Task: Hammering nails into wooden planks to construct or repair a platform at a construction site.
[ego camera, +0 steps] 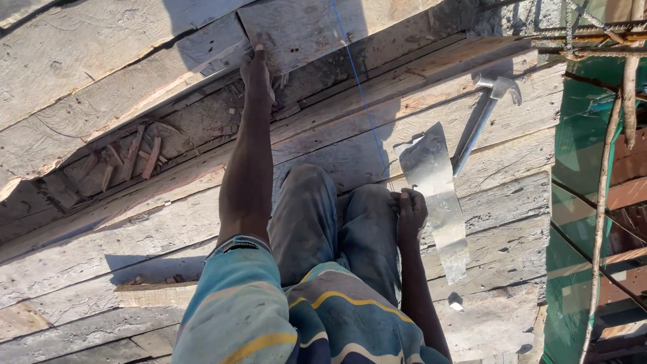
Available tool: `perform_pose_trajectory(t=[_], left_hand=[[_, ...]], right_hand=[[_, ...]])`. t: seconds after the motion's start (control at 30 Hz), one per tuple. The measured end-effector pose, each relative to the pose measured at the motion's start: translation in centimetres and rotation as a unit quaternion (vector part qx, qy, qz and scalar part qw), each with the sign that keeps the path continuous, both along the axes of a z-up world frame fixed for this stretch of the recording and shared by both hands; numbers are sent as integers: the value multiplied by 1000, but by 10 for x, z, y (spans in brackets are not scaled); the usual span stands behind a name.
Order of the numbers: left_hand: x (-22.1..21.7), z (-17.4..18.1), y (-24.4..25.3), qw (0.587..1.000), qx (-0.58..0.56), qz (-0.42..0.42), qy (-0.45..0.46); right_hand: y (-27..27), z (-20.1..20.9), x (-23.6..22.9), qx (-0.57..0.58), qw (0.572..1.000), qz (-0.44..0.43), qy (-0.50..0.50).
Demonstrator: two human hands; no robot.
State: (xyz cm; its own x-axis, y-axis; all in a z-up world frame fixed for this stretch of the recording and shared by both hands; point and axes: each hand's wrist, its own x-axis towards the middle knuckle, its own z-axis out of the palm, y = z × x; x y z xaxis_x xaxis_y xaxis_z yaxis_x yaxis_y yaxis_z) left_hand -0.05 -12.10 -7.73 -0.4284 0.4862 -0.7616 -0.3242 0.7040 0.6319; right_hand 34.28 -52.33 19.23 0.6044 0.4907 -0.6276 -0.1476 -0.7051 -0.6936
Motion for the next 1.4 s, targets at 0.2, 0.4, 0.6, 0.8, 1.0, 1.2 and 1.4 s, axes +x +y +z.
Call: perform_pose_trajectory(t=[0.2,0.4,0.6,0.8,1.0,1.2,1.4], left_hand=[[7,25,-12,997,62,-7,-37],[17,36,8,996,-5,44,-77],[16,23,-12,995,-4,19,-93],[28,-4,-10,991,123,43,-39],[38,4,-11,985,174,18,-7],[30,42,-17,989,92,-80,88],[-71,102,-153,883,74,-315,341]], right_hand=[[-1,-9,1,-17,1000,6,-9],[4,-15,2,-11,999,28,-14],[0,-11,1,-25,999,41,-17],[10,-10,1,-55,996,58,-28],[12,-10,-2,-76,994,62,-39],[13,-25,9,-58,992,97,-53],[47,-41,9,-86,950,242,-176]])
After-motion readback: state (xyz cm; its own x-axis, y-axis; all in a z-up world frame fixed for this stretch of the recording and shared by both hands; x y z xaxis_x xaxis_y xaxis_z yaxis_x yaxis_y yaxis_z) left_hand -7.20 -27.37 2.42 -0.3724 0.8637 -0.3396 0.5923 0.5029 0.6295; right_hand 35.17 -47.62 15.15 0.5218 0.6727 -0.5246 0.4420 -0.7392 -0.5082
